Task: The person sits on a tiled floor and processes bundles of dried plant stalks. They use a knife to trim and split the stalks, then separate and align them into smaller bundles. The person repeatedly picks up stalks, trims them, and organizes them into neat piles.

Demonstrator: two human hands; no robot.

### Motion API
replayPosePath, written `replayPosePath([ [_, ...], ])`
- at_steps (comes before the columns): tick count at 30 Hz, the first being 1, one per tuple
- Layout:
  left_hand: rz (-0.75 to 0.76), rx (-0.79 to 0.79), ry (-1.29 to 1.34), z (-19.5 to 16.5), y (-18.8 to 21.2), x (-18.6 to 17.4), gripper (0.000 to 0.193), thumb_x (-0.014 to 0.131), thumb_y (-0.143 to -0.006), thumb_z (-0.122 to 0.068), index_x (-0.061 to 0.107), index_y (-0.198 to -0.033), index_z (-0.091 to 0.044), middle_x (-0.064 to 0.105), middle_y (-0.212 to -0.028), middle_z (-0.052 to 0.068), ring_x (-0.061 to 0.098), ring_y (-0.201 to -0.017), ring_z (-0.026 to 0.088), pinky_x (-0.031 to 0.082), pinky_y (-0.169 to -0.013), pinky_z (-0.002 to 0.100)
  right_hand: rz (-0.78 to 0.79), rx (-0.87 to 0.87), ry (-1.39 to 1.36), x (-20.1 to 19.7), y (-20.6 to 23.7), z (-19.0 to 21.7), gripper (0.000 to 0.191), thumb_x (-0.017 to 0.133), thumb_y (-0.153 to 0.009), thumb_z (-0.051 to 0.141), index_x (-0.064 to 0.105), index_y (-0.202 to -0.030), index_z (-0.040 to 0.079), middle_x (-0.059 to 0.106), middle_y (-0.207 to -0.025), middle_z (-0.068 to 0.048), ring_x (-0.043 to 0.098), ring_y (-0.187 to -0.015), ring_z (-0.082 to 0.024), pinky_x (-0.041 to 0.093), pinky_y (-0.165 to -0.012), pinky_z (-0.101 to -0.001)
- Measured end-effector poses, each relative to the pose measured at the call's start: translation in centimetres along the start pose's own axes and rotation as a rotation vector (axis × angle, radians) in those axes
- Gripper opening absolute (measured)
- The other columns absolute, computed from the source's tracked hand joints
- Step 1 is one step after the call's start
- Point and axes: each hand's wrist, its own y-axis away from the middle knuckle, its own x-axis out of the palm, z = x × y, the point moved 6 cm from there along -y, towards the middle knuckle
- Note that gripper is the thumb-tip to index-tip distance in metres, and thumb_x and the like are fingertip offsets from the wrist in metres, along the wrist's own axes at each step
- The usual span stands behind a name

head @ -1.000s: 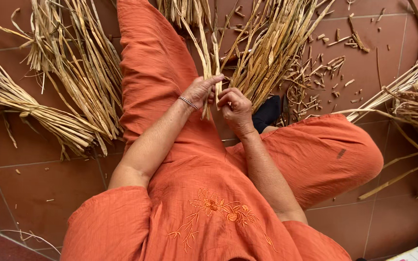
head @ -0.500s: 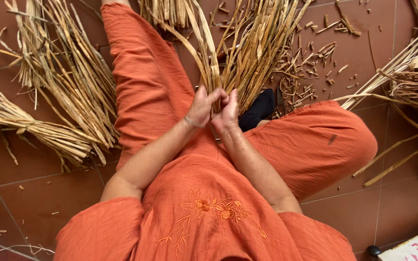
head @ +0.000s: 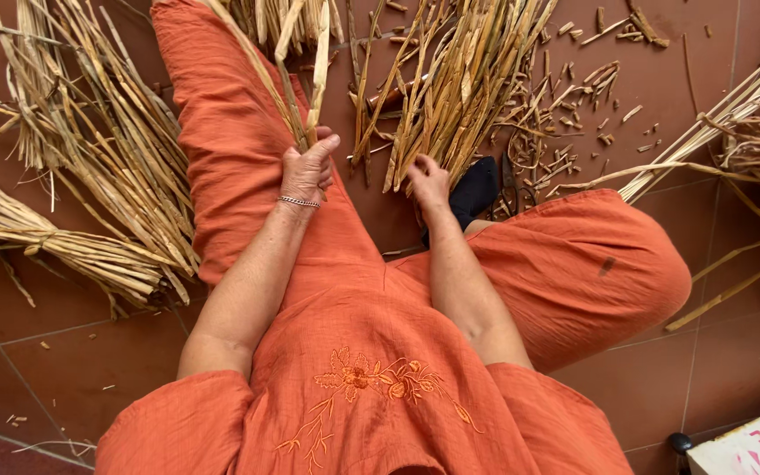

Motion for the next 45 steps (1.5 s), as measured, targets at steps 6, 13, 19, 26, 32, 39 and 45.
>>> replayPosePath([
  [6,0.065,-0.101,0.056,2.8,-1.3,1.2,0.038,0.065,-0.099,-0.042,0.069,-0.108,-0.006,0.056,-0.061,-0.003,0.053,-0.048,0.008,0.047,-0.044,0.025,-0.293,-0.159,0.151,-2.1,0.7,0.2,0.032,0.070,-0.092,0.024,0.074,-0.123,0.015,0.070,-0.116,-0.010,0.067,-0.103,-0.026,0.053,-0.091,-0.0416],
  [13,0.196,-0.154,-0.042,5.6,-2.0,1.6,0.036,0.069,-0.098,-0.037,0.071,-0.110,-0.003,0.072,-0.083,0.005,0.069,-0.067,0.015,0.061,-0.063,0.031,-0.167,-0.133,-0.503,-2.0,1.3,2.1,0.032,0.076,-0.085,-0.001,0.060,-0.112,0.007,0.072,-0.095,-0.007,0.071,-0.081,-0.016,0.059,-0.067,-0.0265],
  [19,0.272,-0.261,-0.155,5.4,-1.3,2.4,0.036,0.068,-0.097,-0.037,0.070,-0.111,-0.004,0.074,-0.090,0.007,0.073,-0.077,0.016,0.064,-0.068,0.032,0.191,-0.092,-0.537,0.7,4.3,5.2,0.032,0.072,-0.091,0.008,0.062,-0.122,0.007,0.077,-0.096,-0.007,0.075,-0.076,-0.013,0.063,-0.061,-0.0257],
  [26,0.308,-0.165,-0.086,4.4,-0.5,3.4,0.036,0.072,-0.094,-0.032,0.068,-0.118,-0.005,0.074,-0.096,0.007,0.072,-0.082,0.017,0.063,-0.069,0.032,0.416,-0.244,-0.432,3.3,6.5,7.5,0.019,0.071,-0.098,0.011,0.068,-0.115,0.004,0.073,-0.084,-0.005,0.067,-0.068,-0.011,0.055,-0.058,-0.0253],
  [32,0.312,-0.084,-0.222,3.3,-0.9,2.5,0.032,0.071,-0.098,-0.029,0.068,-0.117,-0.002,0.074,-0.095,0.009,0.072,-0.083,0.018,0.062,-0.071,0.033,0.480,-0.208,-0.497,4.6,5.4,6.2,0.017,0.070,-0.099,0.016,0.072,-0.109,0.003,0.077,-0.088,-0.004,0.070,-0.074,-0.010,0.058,-0.066,-0.0259],
  [39,0.124,0.369,-0.089,-6.4,1.5,3.2,0.029,0.064,-0.105,-0.033,0.070,-0.108,-0.005,0.078,-0.092,0.006,0.077,-0.086,0.015,0.069,-0.080,0.034,0.099,-0.210,0.015,1.9,1.4,2.7,0.028,0.070,-0.097,0.031,0.076,-0.115,0.010,0.070,-0.114,-0.011,0.068,-0.102,-0.019,0.059,-0.087,-0.0356],
  [45,-0.080,0.518,-0.069,-10.9,1.3,3.3,0.026,0.064,-0.102,-0.036,0.070,-0.105,-0.011,0.060,-0.070,-0.002,0.059,-0.058,0.010,0.053,-0.051,0.029,-0.065,-0.263,0.272,1.3,-0.8,-0.3,0.036,0.073,-0.092,0.025,0.072,-0.125,0.012,0.054,-0.122,-0.016,0.060,-0.110,-0.032,0.053,-0.094,-0.0448],
])
